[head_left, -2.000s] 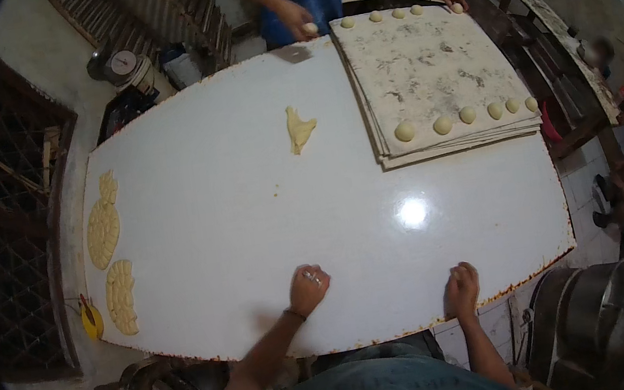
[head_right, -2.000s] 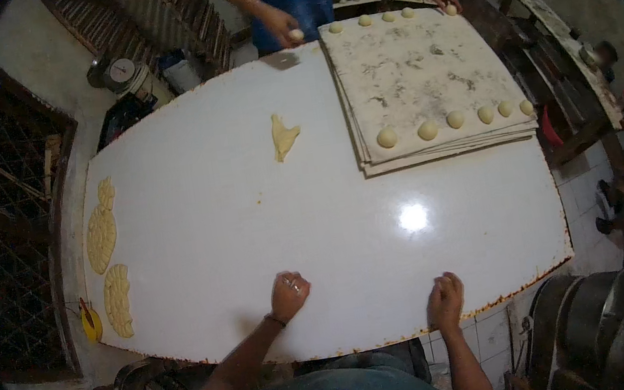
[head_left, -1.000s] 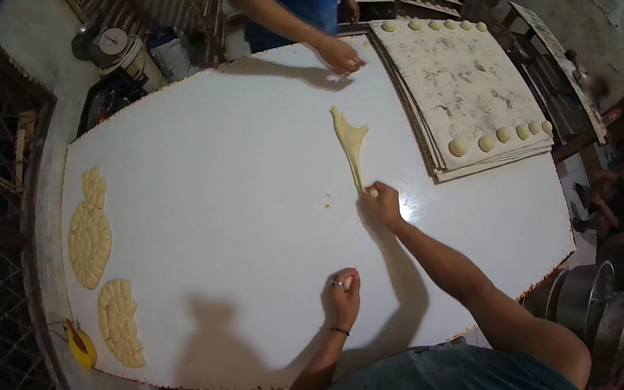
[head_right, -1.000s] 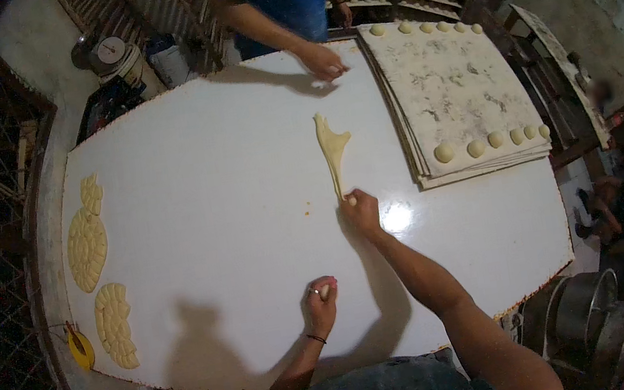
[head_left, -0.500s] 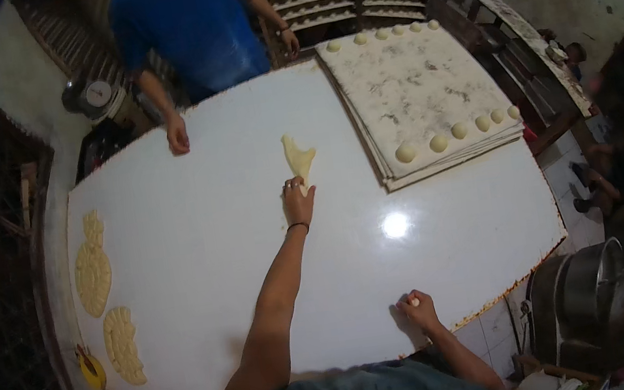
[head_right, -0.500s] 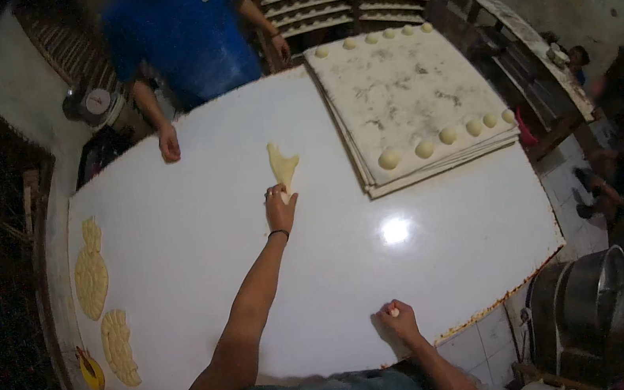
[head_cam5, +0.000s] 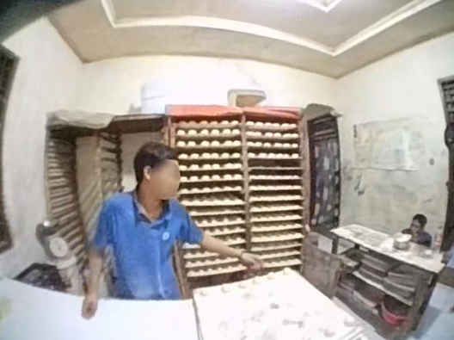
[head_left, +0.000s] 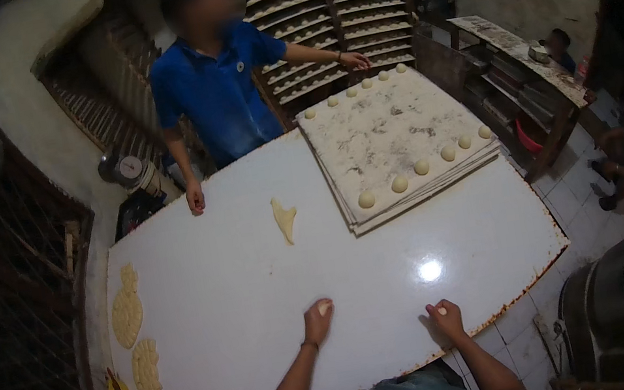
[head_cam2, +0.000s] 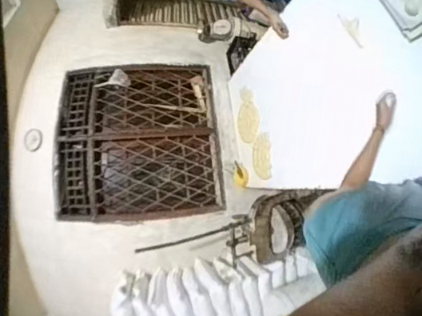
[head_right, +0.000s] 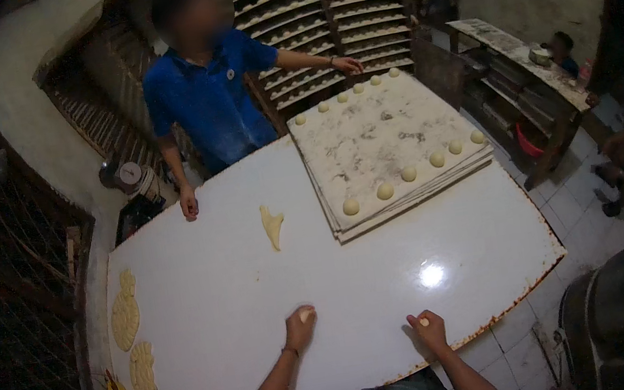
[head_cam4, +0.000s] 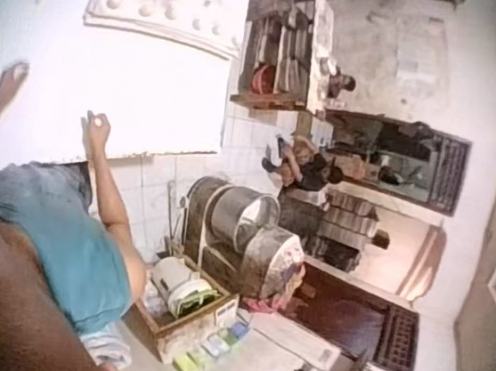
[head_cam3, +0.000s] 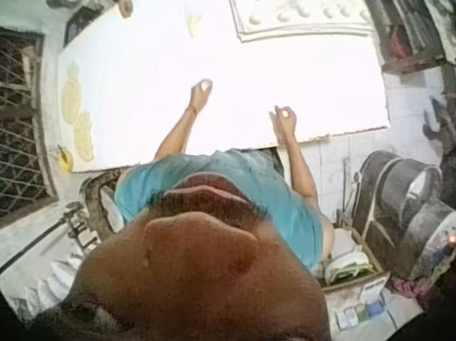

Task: The person rolls small pieces of dough into balls and places them onto a floured tray. Another person arranges the dough balls on the tray and moves it to a rack. The process is repeated with additional dough pieces.

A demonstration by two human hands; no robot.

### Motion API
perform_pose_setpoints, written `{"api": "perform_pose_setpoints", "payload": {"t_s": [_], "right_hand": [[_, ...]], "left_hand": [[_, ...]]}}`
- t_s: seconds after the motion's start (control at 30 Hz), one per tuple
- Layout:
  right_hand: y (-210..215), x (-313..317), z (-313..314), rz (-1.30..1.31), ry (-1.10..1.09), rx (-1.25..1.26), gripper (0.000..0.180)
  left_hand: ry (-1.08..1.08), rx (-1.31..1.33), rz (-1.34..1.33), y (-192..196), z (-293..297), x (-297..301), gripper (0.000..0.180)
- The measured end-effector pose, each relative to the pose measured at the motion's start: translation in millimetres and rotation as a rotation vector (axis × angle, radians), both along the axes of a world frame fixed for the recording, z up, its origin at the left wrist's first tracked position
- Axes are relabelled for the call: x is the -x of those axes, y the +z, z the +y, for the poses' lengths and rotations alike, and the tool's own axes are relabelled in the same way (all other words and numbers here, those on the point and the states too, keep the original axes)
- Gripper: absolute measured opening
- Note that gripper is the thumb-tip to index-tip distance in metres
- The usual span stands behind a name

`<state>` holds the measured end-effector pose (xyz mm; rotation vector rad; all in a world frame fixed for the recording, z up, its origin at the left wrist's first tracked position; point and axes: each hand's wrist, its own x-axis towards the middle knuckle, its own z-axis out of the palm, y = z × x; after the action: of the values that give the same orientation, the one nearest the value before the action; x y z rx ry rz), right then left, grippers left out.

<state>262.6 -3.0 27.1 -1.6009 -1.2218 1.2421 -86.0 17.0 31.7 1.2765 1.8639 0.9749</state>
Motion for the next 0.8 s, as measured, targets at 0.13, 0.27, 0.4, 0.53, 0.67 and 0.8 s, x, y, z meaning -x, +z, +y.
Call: {"api": "perform_pose_setpoints", "payload": {"t_s": [0.13,0.27,0.4,0.53,0.67,0.8], "right_hand": [[10.9,-75.9,-2.8,-0.677,0.421,-0.377,0.024],[34.6,-86.7,40.5,-0.963,0.291,-0.644,0.023],[0.6,-32.1,47.6,-0.637,0.029,-0.496,0.016],[-14.1,-92.3,24.6,-0.718,0.543,-0.694,0.013],[5.9,-68.6,86.7,-0.73,0.023,-0.672,0.008],[-2.2,-45.4,38.0,-0.533,0.254,-0.683,0.009]], "left_hand": [[-0.388,0.062,0.34,5.6,-92.4,-46.8,0.027],[-0.12,-0.326,0.916,12.6,-53.1,-71.9,0.017],[-0.004,-0.272,0.52,-25.4,-44.6,-133.5,0.008],[-0.261,-0.247,0.429,-23.2,-83.6,-66.3,0.005],[0.204,-0.289,0.595,-28.6,4.1,-62.8,0.005],[-0.023,-0.288,0.595,-37.7,-42.4,-100.0,0.006]]}}
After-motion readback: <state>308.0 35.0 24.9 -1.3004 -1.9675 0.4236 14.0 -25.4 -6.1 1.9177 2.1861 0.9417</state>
